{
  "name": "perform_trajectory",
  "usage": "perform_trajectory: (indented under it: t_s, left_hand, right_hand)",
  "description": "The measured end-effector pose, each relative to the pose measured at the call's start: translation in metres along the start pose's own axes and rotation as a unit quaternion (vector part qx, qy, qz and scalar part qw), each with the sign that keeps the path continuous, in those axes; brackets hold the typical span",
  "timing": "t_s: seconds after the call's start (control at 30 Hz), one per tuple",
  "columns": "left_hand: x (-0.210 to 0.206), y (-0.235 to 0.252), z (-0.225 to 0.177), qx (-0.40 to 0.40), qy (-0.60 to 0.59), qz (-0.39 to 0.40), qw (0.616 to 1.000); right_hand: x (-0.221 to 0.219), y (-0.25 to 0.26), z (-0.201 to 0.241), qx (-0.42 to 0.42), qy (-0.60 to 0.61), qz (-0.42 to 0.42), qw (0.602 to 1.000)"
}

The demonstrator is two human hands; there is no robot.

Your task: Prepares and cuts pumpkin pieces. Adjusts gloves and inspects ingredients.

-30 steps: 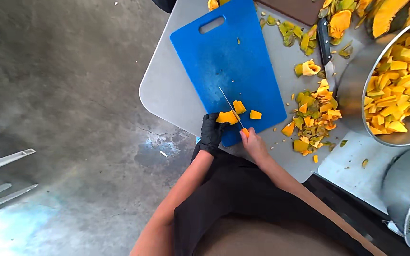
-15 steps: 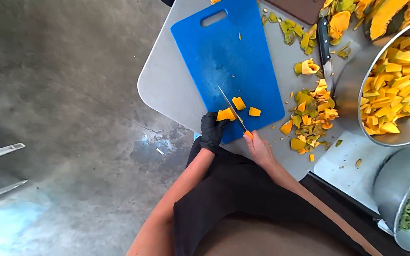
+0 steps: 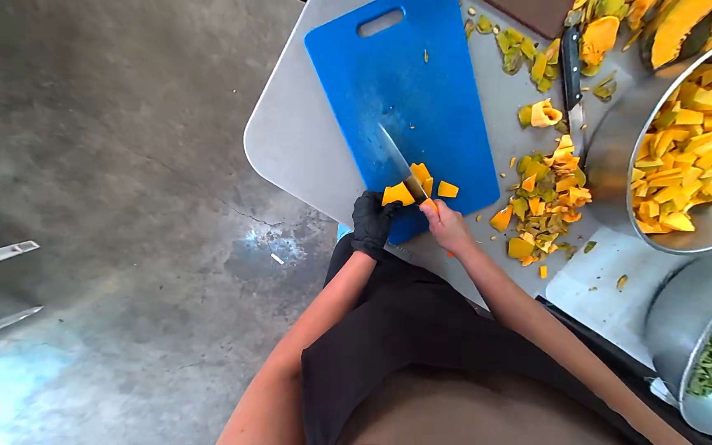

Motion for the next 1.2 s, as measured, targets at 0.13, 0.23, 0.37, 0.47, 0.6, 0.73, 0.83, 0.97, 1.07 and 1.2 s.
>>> perform_trajectory:
  t_s: [0.13,0.23,0.37,0.47,0.6,0.73,0.83,0.97,1.07,1.2]
  left_hand:
    - [-0.002,-0.001,-0.001,0.029,-0.008,0.01,1.0]
    - [-0.002,-0.002,-0.001,0.047,-0.019,0.022,0.998]
    - [-0.003,-0.003,-0.001,0.052,-0.048,0.03,0.997]
    - [-0.003,-0.002,0.003,0.058,-0.052,0.041,0.996]
    - [-0.004,0.0,0.008,0.065,-0.062,0.04,0.995]
    - [-0.001,0.0,0.009,0.082,-0.064,0.044,0.994]
    - [0.0,0.001,0.012,0.121,-0.064,0.062,0.989]
    - [-0.003,0.003,0.014,0.146,-0.09,0.058,0.983]
    - [-0.002,0.002,0.012,0.15,-0.087,0.059,0.983]
    - [0.0,0.002,0.012,0.141,-0.114,0.066,0.981]
  right_hand:
    - [0.01,-0.029,0.006,0.025,-0.004,-0.03,0.999]
    - [0.004,-0.046,0.008,0.029,-0.048,-0.043,0.997]
    - [-0.003,-0.048,0.006,-0.009,-0.114,-0.012,0.993]
    - [-0.01,-0.039,0.006,-0.058,-0.14,0.007,0.988]
    - [-0.022,-0.007,0.012,-0.065,-0.133,-0.043,0.988]
    - [-0.009,0.001,0.011,-0.012,-0.055,-0.022,0.998]
    - [0.002,-0.016,0.008,0.012,-0.017,-0.027,0.999]
    - [0.004,-0.043,0.012,0.016,-0.073,-0.033,0.997]
    - [-0.003,-0.05,0.013,-0.025,-0.122,-0.001,0.992]
    - [-0.018,-0.034,0.01,-0.07,-0.141,0.011,0.987]
Point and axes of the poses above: each hand's wrist, its own y-axis towards the middle knuckle, its own x-axis out of the back of the hand, z = x × y, the point moved 6 cm from there along y, towards the middle knuckle
